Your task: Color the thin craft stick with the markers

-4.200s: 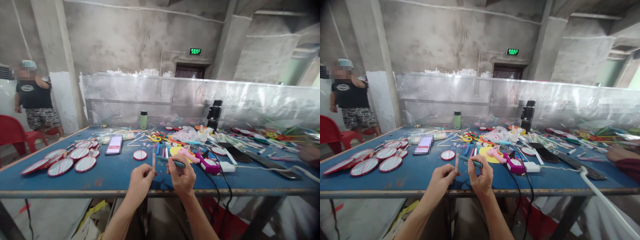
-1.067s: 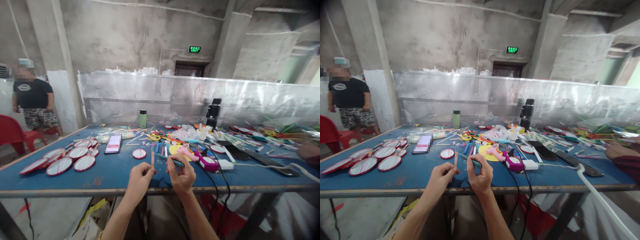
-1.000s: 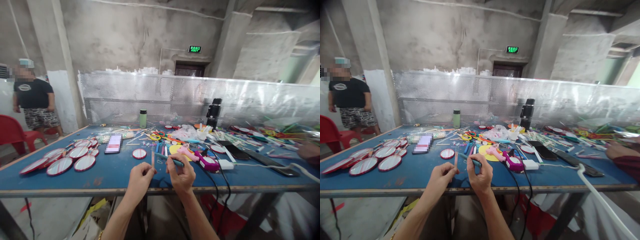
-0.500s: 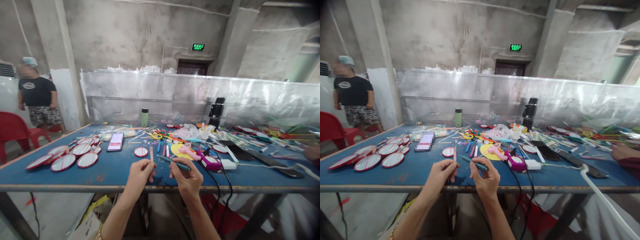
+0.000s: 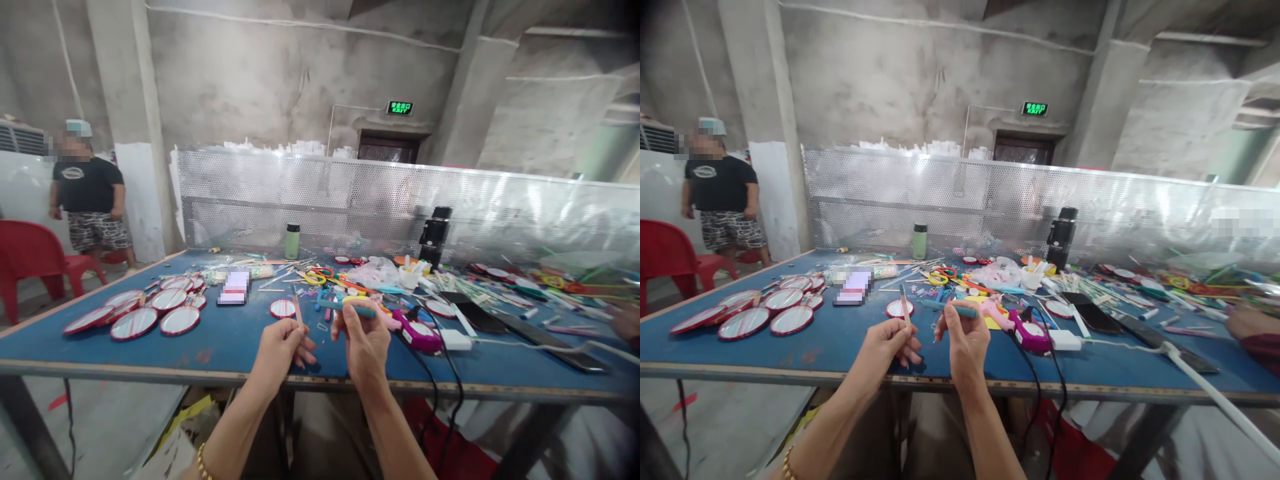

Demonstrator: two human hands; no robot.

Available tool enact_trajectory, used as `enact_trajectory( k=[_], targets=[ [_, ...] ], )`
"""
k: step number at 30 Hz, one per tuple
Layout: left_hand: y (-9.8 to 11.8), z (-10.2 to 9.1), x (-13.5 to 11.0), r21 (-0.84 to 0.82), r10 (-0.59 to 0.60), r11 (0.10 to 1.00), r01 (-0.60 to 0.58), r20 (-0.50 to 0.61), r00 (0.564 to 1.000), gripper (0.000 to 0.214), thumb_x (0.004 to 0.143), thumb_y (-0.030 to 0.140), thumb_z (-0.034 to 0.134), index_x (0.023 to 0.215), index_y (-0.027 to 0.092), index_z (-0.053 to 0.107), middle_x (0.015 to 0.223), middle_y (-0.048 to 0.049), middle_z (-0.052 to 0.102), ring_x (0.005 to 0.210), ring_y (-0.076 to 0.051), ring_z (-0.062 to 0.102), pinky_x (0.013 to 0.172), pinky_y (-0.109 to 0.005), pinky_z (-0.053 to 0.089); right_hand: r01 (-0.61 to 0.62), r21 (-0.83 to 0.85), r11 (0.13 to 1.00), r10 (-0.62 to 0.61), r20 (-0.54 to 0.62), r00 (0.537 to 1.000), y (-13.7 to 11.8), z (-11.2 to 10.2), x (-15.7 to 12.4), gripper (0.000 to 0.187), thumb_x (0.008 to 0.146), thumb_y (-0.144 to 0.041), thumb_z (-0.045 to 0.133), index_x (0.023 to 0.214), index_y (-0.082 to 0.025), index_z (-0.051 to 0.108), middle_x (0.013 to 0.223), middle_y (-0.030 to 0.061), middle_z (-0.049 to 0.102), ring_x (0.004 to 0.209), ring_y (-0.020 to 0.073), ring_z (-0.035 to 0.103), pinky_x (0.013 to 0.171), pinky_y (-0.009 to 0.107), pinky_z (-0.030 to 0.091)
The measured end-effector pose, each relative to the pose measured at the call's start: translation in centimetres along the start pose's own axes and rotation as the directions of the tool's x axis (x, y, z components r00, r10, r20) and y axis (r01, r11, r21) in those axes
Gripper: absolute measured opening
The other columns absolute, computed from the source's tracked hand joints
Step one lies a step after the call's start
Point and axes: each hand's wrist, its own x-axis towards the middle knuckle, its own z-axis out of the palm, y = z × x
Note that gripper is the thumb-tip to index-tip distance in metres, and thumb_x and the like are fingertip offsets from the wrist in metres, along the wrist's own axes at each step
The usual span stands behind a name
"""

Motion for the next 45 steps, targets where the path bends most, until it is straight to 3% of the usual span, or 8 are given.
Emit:
enact_trajectory(
  k=[8, 17, 21, 28, 35, 45],
  targets=[
    [-0.1, -0.1, 0.1, -0.028, -0.018, 0.999, 0.019, 0.004, 1.000, 0.038, 0.074, 0.049, 0.073, 0.077, 0.013, 0.061, 0.060, -0.0046, 0.073, 0.044, -0.016, 0.069, 0.039, -0.018, 0.042, 0.032, -0.105, 0.994, -0.035, -0.026, 0.999, 0.1, 0.7, 0.5, 0.020, 0.089, -0.036, 0.073, 0.091, -0.018, 0.064, 0.058, -0.0035, 0.065, 0.045, 0.0139, 0.063, 0.045, 0.026, 0.054],
    [-0.1, 0.0, 0.1, -0.012, -0.011, 1.000, 0.012, 0.016, 1.000, 0.034, 0.076, 0.047, 0.070, 0.078, 0.015, 0.059, 0.059, -0.0034, 0.072, 0.041, -0.015, 0.067, 0.038, -0.018, 0.041, 0.129, -0.261, 0.957, -0.097, 0.131, 0.987, -0.7, 0.8, -1.8, 0.011, 0.097, -0.030, 0.063, 0.101, -0.020, 0.066, 0.076, 0.0005, 0.069, 0.061, 0.0137, 0.068, 0.059, 0.027, 0.059],
    [0.0, 0.1, 0.0, -0.004, -0.006, 1.000, 0.006, 0.010, 1.000, 0.029, 0.075, 0.043, 0.069, 0.076, 0.016, 0.059, 0.058, -0.0030, 0.072, 0.041, -0.016, 0.067, 0.038, -0.019, 0.041, 0.213, -0.235, 0.948, -0.184, 0.142, 0.973, -0.1, 0.8, -1.9, 0.007, 0.096, -0.027, 0.064, 0.099, -0.021, 0.062, 0.098, 0.0043, 0.071, 0.064, 0.0126, 0.069, 0.062, 0.029, 0.062],
    [0.1, 0.1, 0.0, -0.014, -0.013, 1.000, 0.013, -0.006, 1.000, 0.032, 0.076, 0.045, 0.071, 0.076, 0.015, 0.060, 0.059, -0.0048, 0.073, 0.041, -0.016, 0.067, 0.037, -0.019, 0.042, 0.264, -0.264, 0.928, -0.233, 0.144, 0.962, 0.3, 0.2, -1.6, 0.006, 0.093, -0.025, 0.068, 0.096, -0.021, 0.067, 0.090, 0.0033, 0.070, 0.059, 0.0125, 0.067, 0.054, 0.026, 0.059],
    [-0.1, 0.1, 0.1, -0.015, -0.001, 1.000, 0.001, -0.016, 1.000, 0.031, 0.075, 0.045, 0.070, 0.075, 0.015, 0.060, 0.059, -0.0041, 0.072, 0.041, -0.016, 0.068, 0.037, -0.019, 0.041, 0.218, -0.288, 0.933, -0.184, 0.142, 0.973, -0.3, 0.7, -2.0, 0.008, 0.094, -0.028, 0.066, 0.097, -0.021, 0.067, 0.094, 0.0047, 0.070, 0.064, 0.0139, 0.069, 0.061, 0.029, 0.063],
    [0.0, 0.4, 0.0, 0.011, 0.013, 1.000, -0.013, -0.030, 0.999, 0.028, 0.075, 0.043, 0.067, 0.072, 0.016, 0.059, 0.059, -0.0041, 0.073, 0.040, -0.016, 0.067, 0.037, -0.019, 0.041, 0.317, -0.311, 0.896, -0.240, 0.263, 0.935, 1.0, -0.4, -2.2, 0.007, 0.096, -0.021, 0.062, 0.103, -0.023, 0.062, 0.103, 0.0079, 0.069, 0.091, 0.0203, 0.071, 0.071, 0.033, 0.062]
  ],
)
